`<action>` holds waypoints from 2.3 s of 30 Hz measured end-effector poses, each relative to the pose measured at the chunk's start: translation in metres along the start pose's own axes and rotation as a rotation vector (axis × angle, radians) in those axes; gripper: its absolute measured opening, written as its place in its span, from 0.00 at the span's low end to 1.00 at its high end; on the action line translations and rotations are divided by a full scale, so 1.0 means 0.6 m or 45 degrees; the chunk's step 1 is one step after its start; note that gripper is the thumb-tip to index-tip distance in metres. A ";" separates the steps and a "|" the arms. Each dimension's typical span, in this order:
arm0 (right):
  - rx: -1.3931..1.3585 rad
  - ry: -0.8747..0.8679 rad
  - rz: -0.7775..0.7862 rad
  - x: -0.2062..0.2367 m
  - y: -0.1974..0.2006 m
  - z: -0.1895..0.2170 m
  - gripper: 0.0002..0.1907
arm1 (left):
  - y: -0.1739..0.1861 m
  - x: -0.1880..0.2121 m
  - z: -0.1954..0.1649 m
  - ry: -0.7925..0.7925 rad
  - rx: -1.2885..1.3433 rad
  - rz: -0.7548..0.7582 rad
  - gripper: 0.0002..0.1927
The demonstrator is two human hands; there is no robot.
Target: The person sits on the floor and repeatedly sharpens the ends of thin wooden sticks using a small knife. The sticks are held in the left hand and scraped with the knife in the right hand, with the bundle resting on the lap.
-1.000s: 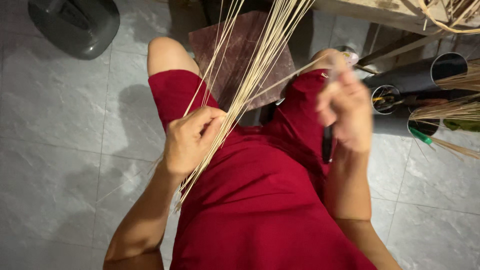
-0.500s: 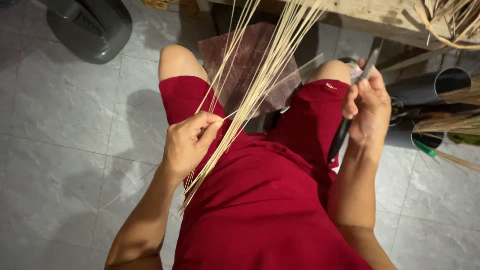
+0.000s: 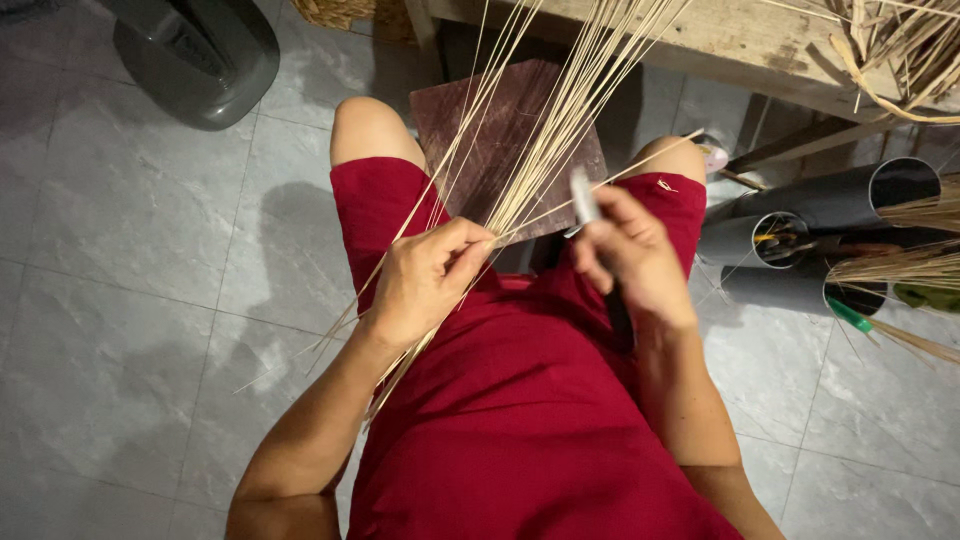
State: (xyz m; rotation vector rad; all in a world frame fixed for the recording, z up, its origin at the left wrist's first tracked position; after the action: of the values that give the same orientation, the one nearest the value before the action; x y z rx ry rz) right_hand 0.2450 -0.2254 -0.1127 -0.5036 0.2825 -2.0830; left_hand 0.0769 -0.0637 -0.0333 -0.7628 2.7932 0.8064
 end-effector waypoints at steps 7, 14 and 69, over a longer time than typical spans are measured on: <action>-0.266 0.236 -0.290 0.005 0.146 0.044 0.15 | 0.032 0.016 0.015 -0.038 0.005 -0.035 0.03; 0.010 0.189 -0.295 0.033 0.074 0.059 0.21 | 0.024 0.012 0.030 0.174 0.037 -0.039 0.04; -0.057 -0.167 0.284 0.041 -0.117 0.009 0.30 | -0.032 0.014 0.053 0.270 0.855 -0.510 0.04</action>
State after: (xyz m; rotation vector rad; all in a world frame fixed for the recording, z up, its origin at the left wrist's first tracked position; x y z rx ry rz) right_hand 0.1828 -0.2093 -0.0748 -0.6052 0.2949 -1.8228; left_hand 0.0792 -0.0644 -0.0712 -1.2368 2.6502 -0.2839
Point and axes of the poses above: each hand's wrist, its own x-axis away from the middle knuckle, its own y-axis out of the back of the hand, z = x × y, the point moved 7 cm from there along -x, towards the middle knuckle, and after that the axes turned 6 degrees about -y, right-handed, at the moved point
